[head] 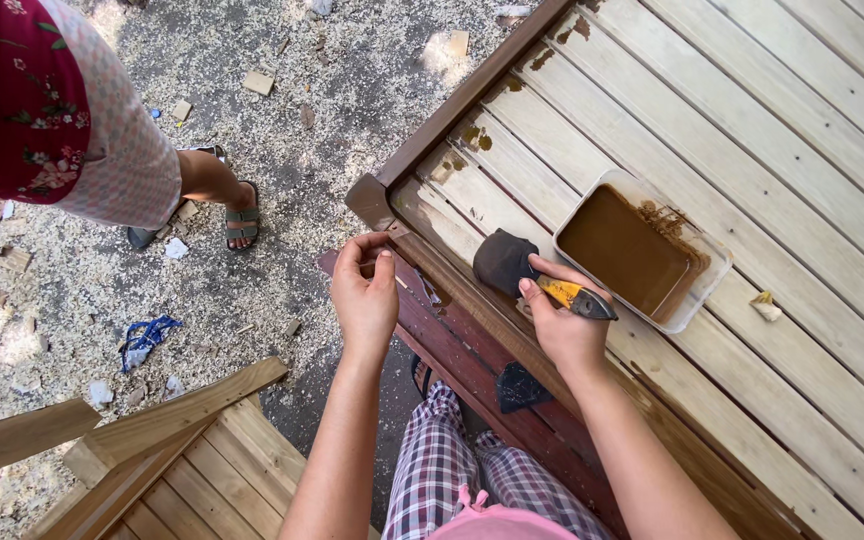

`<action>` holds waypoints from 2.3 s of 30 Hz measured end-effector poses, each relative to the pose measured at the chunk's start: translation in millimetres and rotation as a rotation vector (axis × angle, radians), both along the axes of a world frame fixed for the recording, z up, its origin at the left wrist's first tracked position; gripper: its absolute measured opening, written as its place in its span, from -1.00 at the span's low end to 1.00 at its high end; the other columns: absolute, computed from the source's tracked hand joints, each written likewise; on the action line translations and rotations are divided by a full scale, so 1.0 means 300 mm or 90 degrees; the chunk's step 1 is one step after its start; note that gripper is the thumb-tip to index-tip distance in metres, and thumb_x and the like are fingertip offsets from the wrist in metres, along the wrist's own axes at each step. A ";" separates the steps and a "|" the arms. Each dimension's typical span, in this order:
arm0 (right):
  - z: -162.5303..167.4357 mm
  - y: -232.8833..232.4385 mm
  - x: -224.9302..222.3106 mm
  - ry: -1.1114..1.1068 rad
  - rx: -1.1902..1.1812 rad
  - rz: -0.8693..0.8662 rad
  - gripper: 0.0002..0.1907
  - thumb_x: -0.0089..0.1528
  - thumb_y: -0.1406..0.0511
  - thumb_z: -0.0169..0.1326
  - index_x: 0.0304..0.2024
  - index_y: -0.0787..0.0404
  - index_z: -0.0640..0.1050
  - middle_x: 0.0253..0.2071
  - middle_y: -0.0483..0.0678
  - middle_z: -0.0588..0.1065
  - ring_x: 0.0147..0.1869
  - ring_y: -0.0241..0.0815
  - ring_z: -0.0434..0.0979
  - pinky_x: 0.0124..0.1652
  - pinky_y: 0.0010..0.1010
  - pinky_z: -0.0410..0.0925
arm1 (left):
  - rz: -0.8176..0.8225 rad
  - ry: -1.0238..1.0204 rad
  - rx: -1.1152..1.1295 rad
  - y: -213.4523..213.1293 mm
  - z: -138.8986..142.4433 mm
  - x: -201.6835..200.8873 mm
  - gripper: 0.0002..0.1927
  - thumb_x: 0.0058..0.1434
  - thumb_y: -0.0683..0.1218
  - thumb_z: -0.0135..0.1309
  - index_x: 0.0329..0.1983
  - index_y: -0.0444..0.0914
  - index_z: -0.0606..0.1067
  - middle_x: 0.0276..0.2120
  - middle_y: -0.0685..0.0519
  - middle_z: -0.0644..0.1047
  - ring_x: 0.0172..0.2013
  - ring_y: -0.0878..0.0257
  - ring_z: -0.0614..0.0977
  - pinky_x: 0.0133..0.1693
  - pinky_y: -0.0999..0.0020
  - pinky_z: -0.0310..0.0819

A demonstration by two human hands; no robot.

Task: The person applies brown wood stain to slatted wooden furniture using a brush, dipping the brush into a plastic container of stain. They coat the tabletop edges and frame, then move around the piece to stain its side panels and legs, reloading the brush as needed.

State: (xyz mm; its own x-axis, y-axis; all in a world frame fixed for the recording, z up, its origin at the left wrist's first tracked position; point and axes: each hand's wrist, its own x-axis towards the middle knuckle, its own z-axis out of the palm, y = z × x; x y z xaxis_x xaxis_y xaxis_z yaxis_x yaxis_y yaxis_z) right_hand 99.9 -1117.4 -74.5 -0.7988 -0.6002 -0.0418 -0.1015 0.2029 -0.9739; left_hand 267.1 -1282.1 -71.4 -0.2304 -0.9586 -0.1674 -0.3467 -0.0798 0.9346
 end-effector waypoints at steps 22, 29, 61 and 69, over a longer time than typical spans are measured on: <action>-0.041 -0.161 0.059 0.067 -0.038 -0.050 -0.79 0.22 0.41 0.25 -0.07 0.29 0.64 -0.14 -0.02 0.64 -0.12 -0.35 0.60 -0.09 -0.53 0.47 | -0.028 0.027 0.028 -0.008 -0.054 -0.020 -0.80 0.29 -0.19 0.05 -0.05 -0.28 0.57 -0.32 0.11 0.59 -0.35 0.37 0.59 -0.26 0.44 0.52; -0.033 -0.214 0.079 0.103 0.027 -0.011 -0.75 0.21 0.37 0.27 -0.04 0.22 0.69 -0.20 -0.03 0.68 -0.19 -0.32 0.61 -0.13 -0.51 0.46 | -0.067 0.062 0.017 0.013 -0.068 -0.078 -0.81 0.29 -0.20 0.06 -0.05 -0.29 0.57 -0.34 0.08 0.58 -0.37 0.37 0.55 -0.29 0.44 0.49; 0.162 0.319 -0.482 -0.142 -0.142 -0.365 -0.72 0.25 0.43 0.18 0.03 0.23 0.57 -0.24 -0.05 0.60 -0.42 -0.26 0.61 -0.44 -0.47 0.46 | -0.235 0.018 -0.052 0.184 0.007 -0.529 -0.74 0.22 -0.14 0.08 -0.05 -0.31 0.56 -0.18 -0.09 0.58 -0.28 0.12 0.66 -0.16 0.22 0.56; 0.129 0.304 -0.472 -0.162 -0.134 -0.370 -0.73 0.24 0.43 0.20 0.01 0.22 0.57 -0.23 -0.08 0.60 -0.36 -0.29 0.63 -0.44 -0.48 0.48 | -0.221 -0.066 -0.075 0.223 -0.016 -0.762 -0.77 0.24 -0.07 0.12 -0.20 -0.34 0.56 -0.25 -0.19 0.60 -0.15 -0.10 0.60 -0.06 0.07 0.47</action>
